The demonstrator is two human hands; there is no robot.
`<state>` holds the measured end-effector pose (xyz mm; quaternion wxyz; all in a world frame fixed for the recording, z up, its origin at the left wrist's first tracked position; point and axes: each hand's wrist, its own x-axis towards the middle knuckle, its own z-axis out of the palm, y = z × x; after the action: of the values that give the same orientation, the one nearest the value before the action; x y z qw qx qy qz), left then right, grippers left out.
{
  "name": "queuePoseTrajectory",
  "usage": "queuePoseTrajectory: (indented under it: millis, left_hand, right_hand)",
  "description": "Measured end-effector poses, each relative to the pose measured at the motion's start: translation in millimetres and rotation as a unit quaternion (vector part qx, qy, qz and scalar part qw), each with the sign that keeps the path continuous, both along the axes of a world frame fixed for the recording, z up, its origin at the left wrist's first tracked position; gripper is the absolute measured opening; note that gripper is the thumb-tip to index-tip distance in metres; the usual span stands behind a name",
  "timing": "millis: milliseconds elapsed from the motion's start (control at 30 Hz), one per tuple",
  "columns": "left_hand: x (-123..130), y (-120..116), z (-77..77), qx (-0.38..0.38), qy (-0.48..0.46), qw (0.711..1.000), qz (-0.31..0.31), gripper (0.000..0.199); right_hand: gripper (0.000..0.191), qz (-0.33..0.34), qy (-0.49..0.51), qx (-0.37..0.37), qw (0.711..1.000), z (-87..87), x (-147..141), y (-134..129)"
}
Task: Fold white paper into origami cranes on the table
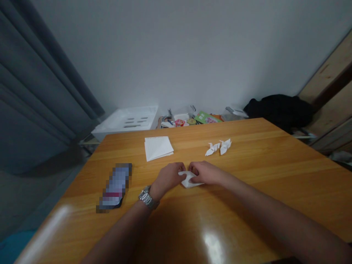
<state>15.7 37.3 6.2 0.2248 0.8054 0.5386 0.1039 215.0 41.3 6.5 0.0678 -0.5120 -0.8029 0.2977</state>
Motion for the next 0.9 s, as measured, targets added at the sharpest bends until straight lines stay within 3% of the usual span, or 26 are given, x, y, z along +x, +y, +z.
queuePoseTrajectory:
  millis: [267,467,900]
  left_hand:
    - [-1,-2,-10.3,0.009,-0.041,0.999,-0.007,0.017]
    - [3,-6,-11.2,0.006,-0.077,0.997,-0.017,0.02]
    - [1,-11,-19.2,-0.013,-0.172,0.985,0.012,0.02]
  right_hand:
    - [0.02,-0.037,0.136,-0.006,0.99,-11.7,5,-10]
    - [0.017,-0.055,0.197,-0.012,0.979,-12.7,6,-16]
    - [0.017,-0.086,0.298,-0.023,0.95,-35.7,9,-17]
